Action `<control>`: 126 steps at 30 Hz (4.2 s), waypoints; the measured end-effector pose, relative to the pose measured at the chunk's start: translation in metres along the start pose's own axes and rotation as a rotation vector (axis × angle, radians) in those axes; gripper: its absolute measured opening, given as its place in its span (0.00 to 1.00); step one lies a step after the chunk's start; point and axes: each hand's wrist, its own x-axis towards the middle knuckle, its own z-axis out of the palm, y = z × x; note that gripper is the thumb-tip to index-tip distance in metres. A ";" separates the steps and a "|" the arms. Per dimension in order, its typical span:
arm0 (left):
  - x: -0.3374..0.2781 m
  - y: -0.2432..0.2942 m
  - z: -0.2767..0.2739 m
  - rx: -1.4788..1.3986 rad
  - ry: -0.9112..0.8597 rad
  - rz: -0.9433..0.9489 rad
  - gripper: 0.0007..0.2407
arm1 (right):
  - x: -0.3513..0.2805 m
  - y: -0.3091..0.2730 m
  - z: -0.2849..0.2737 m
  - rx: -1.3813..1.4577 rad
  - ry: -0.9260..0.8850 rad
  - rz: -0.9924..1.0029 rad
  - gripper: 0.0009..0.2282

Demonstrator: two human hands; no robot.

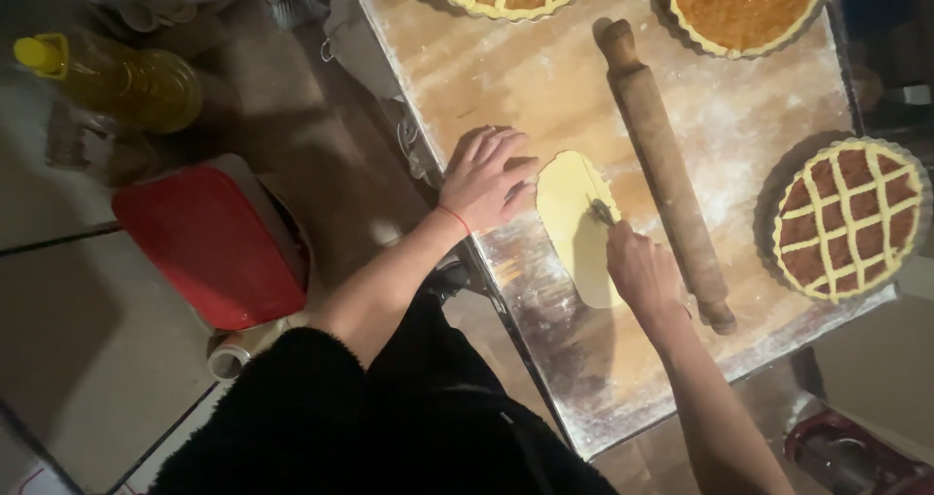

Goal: Decorating pies with dough strips to create a lattice pattern.

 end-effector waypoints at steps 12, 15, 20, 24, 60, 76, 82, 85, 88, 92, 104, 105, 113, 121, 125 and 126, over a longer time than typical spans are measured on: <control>0.001 0.001 -0.002 -0.007 -0.016 -0.008 0.13 | 0.072 -0.016 0.017 0.041 0.165 -0.082 0.07; -0.001 -0.001 0.002 -0.013 -0.010 -0.008 0.12 | 0.093 -0.027 0.008 0.023 0.200 -0.084 0.08; -0.001 -0.002 0.003 -0.015 0.006 0.002 0.12 | 0.079 -0.012 -0.009 0.010 0.208 -0.087 0.08; -0.001 -0.001 0.003 -0.007 0.031 0.013 0.11 | -0.016 0.031 -0.004 0.089 0.190 0.011 0.07; 0.001 -0.003 -0.002 0.026 0.038 0.084 0.08 | -0.068 0.035 0.053 0.087 0.057 0.078 0.07; -0.001 -0.001 0.000 0.008 -0.010 0.032 0.10 | -0.011 0.002 0.017 -0.003 0.071 -0.016 0.08; 0.000 0.000 -0.005 -0.004 -0.027 0.036 0.12 | 0.023 -0.012 0.011 -0.038 0.098 -0.045 0.09; 0.000 0.000 -0.004 -0.016 -0.036 0.026 0.11 | 0.046 -0.015 0.013 -0.015 0.139 -0.076 0.09; -0.002 -0.003 0.005 -0.018 -0.039 0.034 0.12 | 0.074 -0.023 0.015 0.004 0.162 -0.089 0.10; -0.002 -0.002 0.001 -0.011 -0.029 0.038 0.12 | 0.103 -0.031 0.002 0.003 0.166 -0.093 0.09; -0.002 -0.006 0.006 -0.028 0.028 0.064 0.09 | -0.121 0.058 0.032 0.121 0.020 0.079 0.08; -0.001 -0.005 0.004 -0.015 0.033 0.077 0.08 | -0.126 0.059 0.035 0.124 0.019 0.087 0.08; 0.000 -0.005 0.002 0.020 0.017 0.122 0.08 | -0.137 0.054 0.055 0.147 0.021 0.119 0.07; -0.002 -0.008 0.005 0.015 -0.010 0.102 0.09 | -0.118 0.045 0.060 0.146 0.012 0.087 0.07; -0.002 -0.007 0.006 0.018 0.001 0.106 0.09 | -0.107 0.041 0.057 0.138 0.011 0.077 0.07; -0.001 -0.006 0.004 0.020 0.001 0.105 0.09 | -0.104 0.039 0.056 0.137 0.011 0.074 0.07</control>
